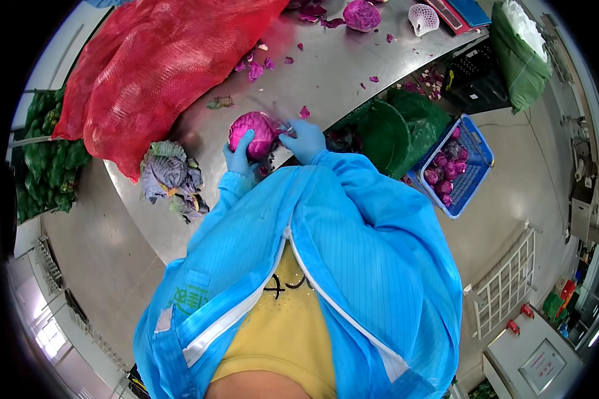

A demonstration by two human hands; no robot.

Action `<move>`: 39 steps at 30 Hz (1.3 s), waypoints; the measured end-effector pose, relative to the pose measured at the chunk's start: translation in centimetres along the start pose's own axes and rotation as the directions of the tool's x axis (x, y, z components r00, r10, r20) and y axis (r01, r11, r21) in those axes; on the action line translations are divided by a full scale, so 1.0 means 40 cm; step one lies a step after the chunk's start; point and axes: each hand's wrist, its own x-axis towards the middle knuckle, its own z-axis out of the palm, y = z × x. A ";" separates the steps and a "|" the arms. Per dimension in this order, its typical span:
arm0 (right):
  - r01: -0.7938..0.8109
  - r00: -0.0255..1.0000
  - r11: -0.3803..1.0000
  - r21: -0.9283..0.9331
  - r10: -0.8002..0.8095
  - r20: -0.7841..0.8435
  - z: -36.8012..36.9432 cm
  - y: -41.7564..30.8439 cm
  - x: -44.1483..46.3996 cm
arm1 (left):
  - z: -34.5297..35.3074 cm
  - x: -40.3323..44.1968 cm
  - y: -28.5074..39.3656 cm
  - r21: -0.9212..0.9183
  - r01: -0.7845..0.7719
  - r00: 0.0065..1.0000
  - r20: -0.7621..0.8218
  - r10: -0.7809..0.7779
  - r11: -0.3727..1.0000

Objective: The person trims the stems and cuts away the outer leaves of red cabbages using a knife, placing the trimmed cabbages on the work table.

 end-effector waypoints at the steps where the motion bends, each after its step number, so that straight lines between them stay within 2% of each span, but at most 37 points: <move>1: 0.000 1.000 1.000 0.001 0.000 -0.003 -0.011 0.010 0.009 | -0.001 -0.008 0.011 0.002 -0.001 1.000 0.002 0.001 1.000; 3: -0.251 0.965 0.913 0.323 0.263 0.005 -0.055 0.033 0.026 | -0.006 -0.026 0.034 0.087 0.129 0.990 0.054 -0.134 0.988; 4: -0.247 0.962 0.922 0.297 0.269 -0.035 -0.077 0.054 0.039 | -0.015 -0.009 0.027 0.090 0.130 0.989 0.057 -0.135 0.987; 6: -0.262 0.948 0.929 0.260 0.299 -0.111 -0.126 0.098 0.056 | -0.047 0.028 0.000 -0.037 0.294 0.885 0.389 -0.257 0.955; 7: -0.275 0.937 0.929 0.249 0.317 -0.147 -0.151 0.118 0.062 | -0.052 0.027 0.006 -0.032 0.299 0.882 0.390 -0.264 0.954; 9: -0.282 0.920 0.959 0.023 0.277 -0.277 -0.209 0.163 0.065 | -0.049 0.028 0.023 0.001 0.491 0.763 0.482 -0.431 0.871; 10: -0.353 0.899 0.936 -0.009 0.336 -0.280 -0.238 0.179 0.060 | -0.039 0.021 0.025 -0.045 0.473 0.763 0.520 -0.384 0.880; 11: -0.431 0.891 0.890 -0.152 0.392 -0.228 -0.270 0.195 0.051 | -0.029 0.013 0.030 -0.038 0.474 0.759 0.525 -0.385 0.880; 13: -0.340 0.904 0.811 -0.476 0.143 -0.402 -0.286 0.137 -0.002 | -0.008 -0.012 0.047 -0.011 0.430 0.769 0.528 -0.360 0.903; 14: -0.337 0.895 0.822 -0.459 0.129 -0.427 -0.283 0.108 -0.017 | 0.000 0.003 0.035 -0.005 0.433 0.763 0.534 -0.363 0.902; 15: -0.333 0.885 0.833 -0.443 0.114 -0.451 -0.270 0.086 -0.022 | 0.010 0.029 0.013 0.001 0.199 0.817 0.552 -0.167 0.980; 16: -0.249 0.883 0.894 -0.372 0.052 -0.466 -0.244 0.085 -0.022 | 0.023 0.038 0.006 0.001 -0.045 0.822 0.569 0.037 0.999; 17: -0.211 0.909 0.963 -0.168 0.131 -0.395 -0.215 0.102 -0.015 | 0.031 0.041 -0.001 0.004 -0.043 0.819 0.572 0.033 0.999; 18: -0.235 0.934 0.972 -0.009 0.224 -0.278 -0.188 0.078 -0.006 | 0.046 0.034 0.001 0.037 -0.126 0.830 0.551 0.085 0.991; 19: -0.333 0.922 0.922 0.200 0.363 -0.138 -0.156 0.055 0.001 | 0.060 0.035 0.004 0.070 -0.208 0.834 0.534 0.140 0.975; 21: -0.518 0.848 0.779 0.354 0.521 0.093 -0.116 0.023 0.023 | 0.056 0.062 -0.013 0.099 -0.268 0.811 0.560 0.169 0.958; 24: -0.475 0.876 0.816 0.330 0.476 0.084 -0.077 0.013 0.035 | 0.050 0.059 -0.021 0.143 -0.423 0.743 0.619 0.253 0.895; 25: -0.476 0.875 0.815 0.329 0.476 0.089 -0.074 0.029 0.036 | 0.049 0.057 -0.019 0.144 -0.423 0.746 0.616 0.253 0.895; 27: -0.443 0.892 0.772 0.455 0.428 0.143 -0.077 0.044 0.030 | 0.044 0.042 -0.017 0.097 -0.316 0.782 0.590 0.201 0.944; 28: -0.446 0.891 0.773 0.450 0.428 0.149 -0.078 0.041 0.030 | 0.038 0.041 -0.022 0.095 -0.314 0.786 0.585 0.202 0.945; 30: -0.410 0.912 0.897 0.169 0.408 0.047 -0.081 0.029 0.026 | 0.027 0.039 -0.035 0.181 -0.441 0.775 0.570 0.272 0.879; 31: -0.409 0.912 0.897 0.167 0.406 0.051 -0.080 0.020 0.023 | 0.029 0.036 -0.043 0.180 -0.442 0.777 0.567 0.274 0.879; 33: -0.213 0.977 0.972 -0.095 0.208 -0.052 -0.074 0.002 0.010 | 0.038 0.025 -0.064 0.301 -0.414 0.901 0.269 0.340 0.859; 34: -0.111 0.994 0.983 -0.147 0.107 -0.034 -0.058 0.013 0.007 | 0.030 0.036 -0.088 0.343 -0.385 0.923 0.163 0.350 0.857; 35: -0.110 0.994 0.983 -0.147 0.106 -0.031 -0.053 0.015 0.005 | 0.021 0.042 -0.096 0.343 -0.385 0.923 0.160 0.350 0.857; 37: -0.137 0.986 0.947 -0.292 0.160 0.057 -0.056 -0.012 0.000 | 0.019 0.030 -0.085 0.351 -0.396 0.918 0.172 0.358 0.848; 38: -0.134 0.990 0.971 -0.200 0.141 0.023 -0.053 0.000 -0.003 | 0.015 0.030 -0.077 0.357 -0.373 0.927 0.191 0.324 0.857; 39: -0.134 0.989 0.971 -0.199 0.143 0.030 -0.055 -0.002 -0.008 | 0.012 0.025 -0.076 0.359 -0.368 0.929 0.184 0.322 0.858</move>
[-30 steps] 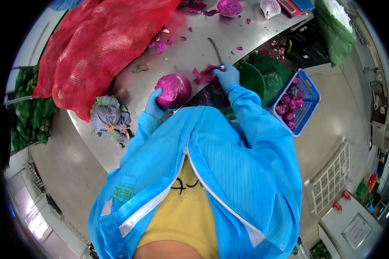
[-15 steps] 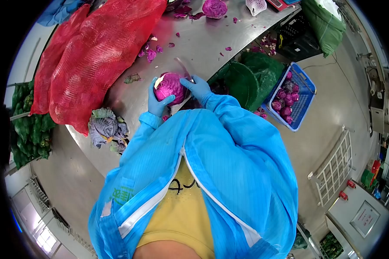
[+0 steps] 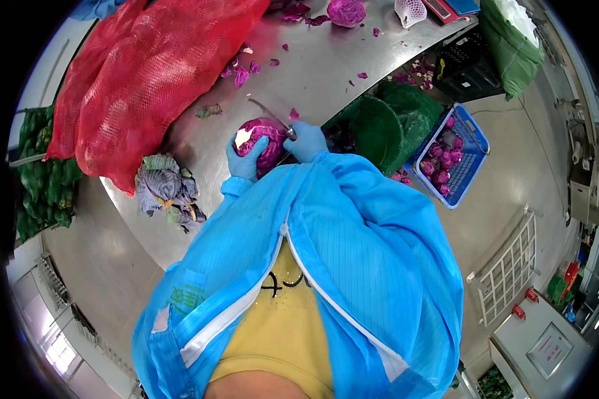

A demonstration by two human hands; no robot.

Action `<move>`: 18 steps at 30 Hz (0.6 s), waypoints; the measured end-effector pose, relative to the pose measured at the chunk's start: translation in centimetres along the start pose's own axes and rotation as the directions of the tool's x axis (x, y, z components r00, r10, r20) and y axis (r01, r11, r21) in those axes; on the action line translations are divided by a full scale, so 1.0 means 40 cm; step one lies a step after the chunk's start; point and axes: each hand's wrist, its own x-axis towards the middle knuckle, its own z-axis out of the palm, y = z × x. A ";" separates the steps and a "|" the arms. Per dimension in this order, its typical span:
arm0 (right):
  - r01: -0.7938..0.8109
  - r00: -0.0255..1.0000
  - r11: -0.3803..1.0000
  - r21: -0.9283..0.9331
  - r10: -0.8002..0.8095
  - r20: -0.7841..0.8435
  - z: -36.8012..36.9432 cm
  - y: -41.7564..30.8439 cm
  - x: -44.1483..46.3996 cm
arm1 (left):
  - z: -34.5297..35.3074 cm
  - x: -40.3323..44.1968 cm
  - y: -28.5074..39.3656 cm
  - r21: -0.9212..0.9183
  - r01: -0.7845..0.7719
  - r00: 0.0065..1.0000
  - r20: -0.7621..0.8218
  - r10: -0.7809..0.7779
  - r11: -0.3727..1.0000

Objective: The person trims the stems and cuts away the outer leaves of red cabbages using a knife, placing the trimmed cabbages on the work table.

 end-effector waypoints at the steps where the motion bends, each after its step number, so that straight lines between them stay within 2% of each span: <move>1: -0.036 0.999 0.999 0.039 0.037 -0.031 -0.004 -0.004 -0.002 | -0.004 0.000 0.004 -0.088 0.066 0.998 0.010 -0.065 0.994; 3: -0.149 0.987 0.981 0.124 0.155 -0.042 -0.011 0.006 0.011 | -0.004 -0.011 0.057 -0.247 0.208 0.978 0.074 -0.195 0.947; 4: -0.150 0.987 0.981 0.123 0.156 -0.043 -0.015 0.017 0.015 | -0.015 0.005 0.039 -0.247 0.209 0.978 0.076 -0.196 0.946; 5: -0.189 0.970 0.976 0.105 0.202 -0.135 -0.021 0.028 0.020 | -0.036 0.034 0.004 -0.405 0.425 0.902 0.264 -0.341 0.810; 6: -0.227 0.943 0.970 0.092 0.242 -0.228 -0.028 0.040 0.030 | -0.048 0.052 -0.013 -0.495 0.623 0.779 0.464 -0.421 0.606; 7: -0.217 0.940 0.962 0.166 0.252 -0.230 -0.040 0.091 0.045 | -0.037 0.008 0.084 -0.500 0.696 0.718 0.504 -0.480 0.516; 8: -0.189 0.913 0.968 0.165 0.234 -0.333 -0.041 0.148 0.064 | -0.038 0.008 0.093 -0.501 0.695 0.718 0.504 -0.479 0.515; 11: -0.222 0.890 0.958 0.181 0.275 -0.364 -0.105 0.134 0.069 | -0.043 0.010 0.093 -0.552 0.698 0.716 0.554 -0.424 0.456; 13: 0.043 0.844 0.994 -0.098 -0.089 -0.529 -0.121 0.073 0.054 | -0.027 0.031 0.082 -0.526 0.631 0.775 0.460 -0.433 0.570; 14: 0.079 0.907 0.996 -0.041 -0.089 -0.412 -0.125 0.031 0.043 | -0.024 0.050 0.057 -0.523 0.633 0.773 0.465 -0.432 0.570; 16: 0.154 0.972 0.965 0.213 -0.110 -0.207 -0.091 -0.002 0.041 | -0.018 0.087 0.019 -0.551 0.596 0.797 0.495 -0.346 0.584; 17: 0.171 0.978 0.971 0.169 -0.146 -0.151 -0.085 -0.025 0.035 | -0.012 0.087 0.017 -0.549 0.597 0.796 0.499 -0.343 0.585; 18: 0.190 0.980 0.974 0.126 -0.179 -0.090 -0.088 -0.061 0.028 | -0.004 0.069 0.049 -0.539 0.518 0.849 0.418 -0.323 0.664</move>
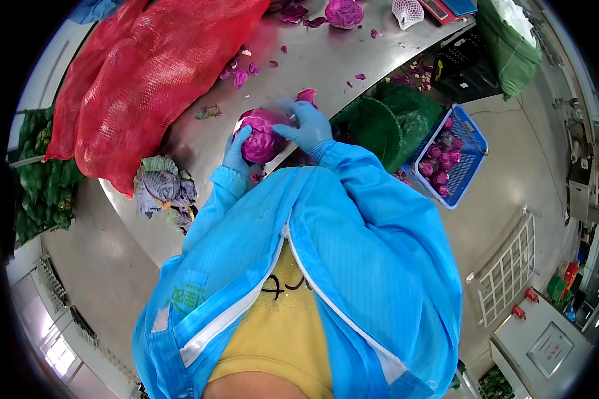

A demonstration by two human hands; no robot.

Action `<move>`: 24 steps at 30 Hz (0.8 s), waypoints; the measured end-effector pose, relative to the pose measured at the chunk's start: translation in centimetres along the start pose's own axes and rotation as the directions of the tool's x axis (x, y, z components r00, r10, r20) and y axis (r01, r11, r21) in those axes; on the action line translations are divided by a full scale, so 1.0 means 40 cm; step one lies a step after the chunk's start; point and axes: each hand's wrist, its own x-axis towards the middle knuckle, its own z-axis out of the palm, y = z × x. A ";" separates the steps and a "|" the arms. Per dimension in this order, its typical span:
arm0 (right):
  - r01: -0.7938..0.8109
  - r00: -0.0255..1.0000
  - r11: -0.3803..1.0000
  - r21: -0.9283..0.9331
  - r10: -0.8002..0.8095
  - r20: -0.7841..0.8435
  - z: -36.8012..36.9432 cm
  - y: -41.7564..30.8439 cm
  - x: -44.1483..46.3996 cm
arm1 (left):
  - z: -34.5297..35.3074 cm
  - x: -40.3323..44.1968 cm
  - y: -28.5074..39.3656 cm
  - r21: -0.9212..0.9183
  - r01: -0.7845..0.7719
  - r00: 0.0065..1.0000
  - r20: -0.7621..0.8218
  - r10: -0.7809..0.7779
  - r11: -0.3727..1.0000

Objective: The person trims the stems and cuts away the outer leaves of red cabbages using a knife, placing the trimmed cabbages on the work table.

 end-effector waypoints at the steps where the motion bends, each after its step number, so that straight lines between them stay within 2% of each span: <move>1: 0.010 0.999 0.998 -0.066 -0.007 0.049 0.006 -0.004 0.005 | 0.022 -0.018 0.007 0.073 -0.086 0.995 -0.046 0.089 0.994; 2: 0.011 0.999 0.998 -0.065 -0.007 0.049 0.008 0.001 0.008 | 0.034 -0.028 0.014 0.074 -0.086 0.995 -0.046 0.090 0.994; 4: 0.066 0.990 0.991 -0.117 -0.050 0.130 0.013 0.016 0.014 | 0.047 -0.037 0.021 0.217 -0.139 0.988 -0.042 0.152 0.966; 5: 0.167 0.980 0.971 -0.169 -0.145 0.135 0.013 0.024 0.012 | 0.031 -0.022 0.016 0.216 -0.141 0.987 -0.041 0.153 0.966; 6: 0.168 0.980 0.971 -0.170 -0.146 0.137 0.011 0.023 0.011 | 0.018 -0.007 0.013 0.306 -0.178 0.982 -0.003 0.188 0.935; 7: 0.201 0.973 0.943 -0.266 -0.161 0.162 0.011 0.021 0.007 | 0.004 0.005 0.008 0.391 -0.216 0.975 0.035 0.219 0.895; 9: 0.222 0.962 0.882 -0.417 -0.127 0.242 0.002 0.004 0.002 | 0.001 0.006 0.001 0.388 -0.228 0.972 0.043 0.229 0.893; 13: 0.234 0.957 0.878 -0.418 -0.133 0.256 -0.004 0.006 -0.005 | -0.001 0.002 -0.001 0.402 -0.244 0.969 0.067 0.238 0.883; 15: 0.218 0.967 0.922 -0.320 -0.159 0.198 -0.002 0.011 -0.009 | 0.001 0.005 -0.001 0.402 -0.256 0.967 0.090 0.240 0.879; 17: 0.177 0.976 0.925 -0.337 -0.122 0.178 0.006 0.004 -0.014 | 0.006 0.001 0.002 0.511 -0.251 0.965 0.067 0.253 0.822; 21: 0.130 0.989 0.929 -0.348 -0.096 0.115 0.018 0.018 -0.019 | 0.024 -0.010 0.004 0.513 -0.235 0.968 0.052 0.244 0.825; 23: 0.120 0.990 0.930 -0.347 -0.089 0.106 0.018 0.022 -0.030 | -0.001 0.014 -0.008 0.652 -0.265 0.955 0.077 0.286 0.711; 24: 0.112 0.992 0.931 -0.347 -0.083 0.099 0.016 0.023 -0.034 | 0.013 0.005 -0.005 0.651 -0.266 0.955 0.078 0.285 0.711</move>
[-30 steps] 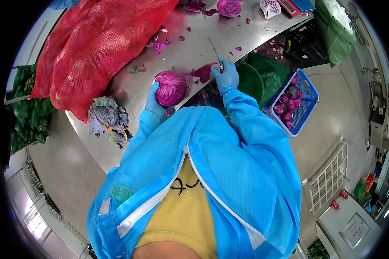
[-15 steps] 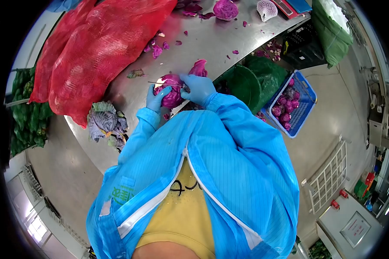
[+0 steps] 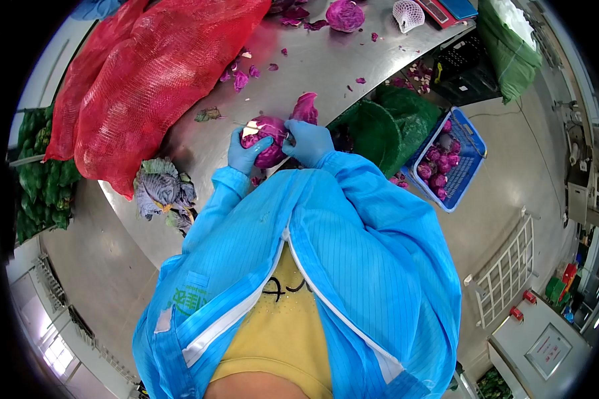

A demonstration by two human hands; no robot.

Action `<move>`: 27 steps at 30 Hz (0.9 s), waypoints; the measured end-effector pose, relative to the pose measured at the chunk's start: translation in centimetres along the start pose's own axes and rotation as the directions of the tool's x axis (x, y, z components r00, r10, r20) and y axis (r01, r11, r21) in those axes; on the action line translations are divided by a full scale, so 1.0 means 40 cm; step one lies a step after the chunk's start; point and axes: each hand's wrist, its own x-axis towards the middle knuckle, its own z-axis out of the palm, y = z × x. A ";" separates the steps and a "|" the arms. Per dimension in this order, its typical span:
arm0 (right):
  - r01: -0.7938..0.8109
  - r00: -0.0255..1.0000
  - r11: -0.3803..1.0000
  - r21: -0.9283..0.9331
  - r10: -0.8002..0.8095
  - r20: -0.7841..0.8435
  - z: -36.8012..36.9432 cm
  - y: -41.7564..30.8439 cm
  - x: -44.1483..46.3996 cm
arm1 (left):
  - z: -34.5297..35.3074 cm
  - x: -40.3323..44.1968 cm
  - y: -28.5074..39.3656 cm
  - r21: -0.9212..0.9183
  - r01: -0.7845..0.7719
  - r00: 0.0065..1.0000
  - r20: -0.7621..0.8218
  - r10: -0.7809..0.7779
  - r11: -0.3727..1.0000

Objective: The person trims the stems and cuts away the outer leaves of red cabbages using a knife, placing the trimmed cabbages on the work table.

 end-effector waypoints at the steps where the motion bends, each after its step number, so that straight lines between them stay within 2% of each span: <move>1: 0.000 1.000 1.000 -0.001 0.000 -0.001 0.002 0.008 -0.003 | 0.008 -0.008 0.013 0.024 -0.012 1.000 0.021 0.012 1.000; 5: 0.095 0.994 0.981 -0.171 -0.104 -0.045 -0.002 0.028 -0.007 | 0.037 -0.043 0.062 0.113 -0.079 0.996 0.037 0.076 0.990; 7: 0.133 0.985 0.960 -0.244 -0.156 -0.076 -0.006 0.041 -0.003 | 0.023 -0.016 0.024 0.174 -0.087 0.996 0.045 0.081 0.981; 9: 0.085 0.921 0.961 -0.264 -0.176 -0.347 -0.009 0.083 0.014 | 0.008 -0.004 0.005 0.236 -0.094 0.995 0.053 0.084 0.967; 10: 0.000 0.892 0.985 -0.173 -0.078 -0.444 -0.033 0.093 0.032 | 0.005 -0.005 0.010 0.394 -0.192 0.981 0.109 0.162 0.899; 11: -0.051 0.887 0.990 -0.134 -0.017 -0.462 -0.062 0.106 0.048 | 0.004 -0.006 0.014 0.534 -0.287 0.958 0.177 0.227 0.795; 12: -0.085 0.899 0.980 -0.181 -0.003 -0.438 -0.095 0.122 0.065 | 0.006 -0.009 0.014 0.535 -0.286 0.958 0.177 0.226 0.795; 14: -0.140 0.865 0.974 -0.180 0.032 -0.500 -0.142 0.126 0.082 | 0.016 -0.009 0.016 0.538 -0.277 0.961 0.153 0.231 0.796; 15: -0.141 0.862 0.973 -0.185 0.028 -0.506 -0.167 0.121 0.081 | 0.020 -0.010 0.024 0.441 -0.233 0.971 0.152 0.183 0.867; 17: -0.155 0.786 0.987 0.031 0.142 -0.601 -0.193 0.104 0.065 | 0.029 -0.028 0.037 0.397 -0.225 0.974 0.126 0.190 0.890; 20: -0.225 0.759 0.971 -0.079 0.124 -0.639 -0.177 0.101 0.044 | 0.037 -0.040 0.051 0.387 -0.207 0.978 0.085 0.189 0.899; 21: -0.170 0.800 0.985 -0.037 0.116 -0.589 -0.141 0.117 0.034 | 0.039 -0.041 0.052 0.415 -0.203 0.979 0.080 0.186 0.887; 22: -0.181 0.861 0.984 0.006 0.161 -0.482 -0.114 0.101 0.021 | 0.042 -0.041 0.052 0.412 -0.203 0.979 0.081 0.186 0.888; 23: -0.170 0.913 0.969 0.179 0.223 -0.340 -0.087 0.080 0.008 | 0.045 -0.041 0.052 0.469 -0.217 0.976 0.105 0.190 0.856; 24: -0.251 0.923 0.863 0.439 0.349 -0.158 -0.040 0.083 0.005 | 0.046 -0.042 0.054 0.526 -0.229 0.973 0.127 0.191 0.819; 25: -0.261 0.934 0.840 0.476 0.344 -0.095 -0.020 0.058 0.001 | 0.053 -0.051 0.065 0.547 -0.230 0.973 0.124 0.194 0.805; 26: -0.346 0.933 0.836 0.426 0.354 0.064 -0.022 0.047 -0.006 | 0.054 -0.053 0.058 0.548 -0.229 0.973 0.121 0.195 0.804; 27: -0.398 0.913 0.771 0.497 0.386 0.133 -0.011 0.049 -0.008 | 0.053 -0.052 0.044 0.551 -0.291 0.956 0.126 0.266 0.782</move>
